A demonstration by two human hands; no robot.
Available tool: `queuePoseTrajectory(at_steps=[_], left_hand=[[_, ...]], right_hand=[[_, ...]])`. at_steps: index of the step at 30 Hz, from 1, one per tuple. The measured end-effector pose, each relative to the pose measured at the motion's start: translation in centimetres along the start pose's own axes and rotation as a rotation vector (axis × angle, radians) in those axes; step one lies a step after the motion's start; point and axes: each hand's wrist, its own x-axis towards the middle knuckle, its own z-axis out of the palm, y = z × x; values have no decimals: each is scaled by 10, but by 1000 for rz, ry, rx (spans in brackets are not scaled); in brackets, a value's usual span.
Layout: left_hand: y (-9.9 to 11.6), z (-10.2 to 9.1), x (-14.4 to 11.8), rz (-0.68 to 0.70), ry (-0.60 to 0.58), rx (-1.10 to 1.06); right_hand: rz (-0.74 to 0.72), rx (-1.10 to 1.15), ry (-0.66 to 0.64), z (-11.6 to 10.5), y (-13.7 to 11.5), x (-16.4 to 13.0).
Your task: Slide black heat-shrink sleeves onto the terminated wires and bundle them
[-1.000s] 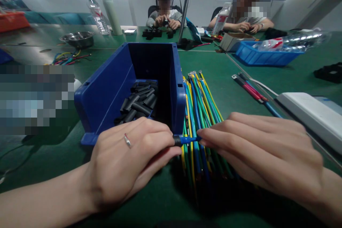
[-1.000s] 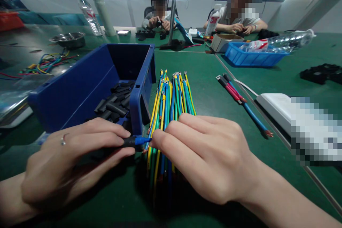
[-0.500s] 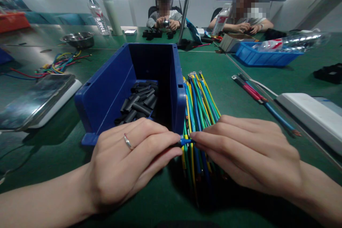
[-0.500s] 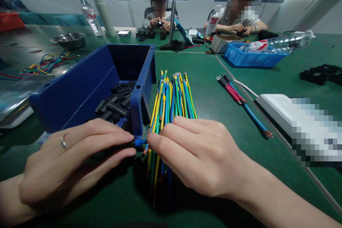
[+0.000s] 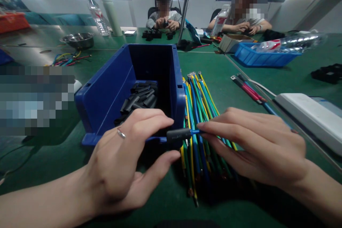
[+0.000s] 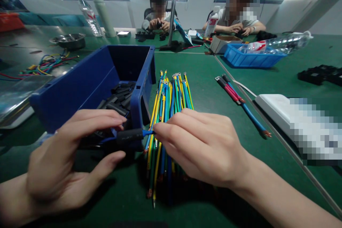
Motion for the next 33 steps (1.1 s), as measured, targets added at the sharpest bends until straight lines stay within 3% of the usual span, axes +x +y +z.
queuePoseTrajectory(at_steps=[6,33], left_hand=[[-1,-2,4,19,-19,62],[-4,-2,2,42,-106,9]], right_hand=[[7,-13,46,-2,3,1],[-31,16,1,-2,5,-2]])
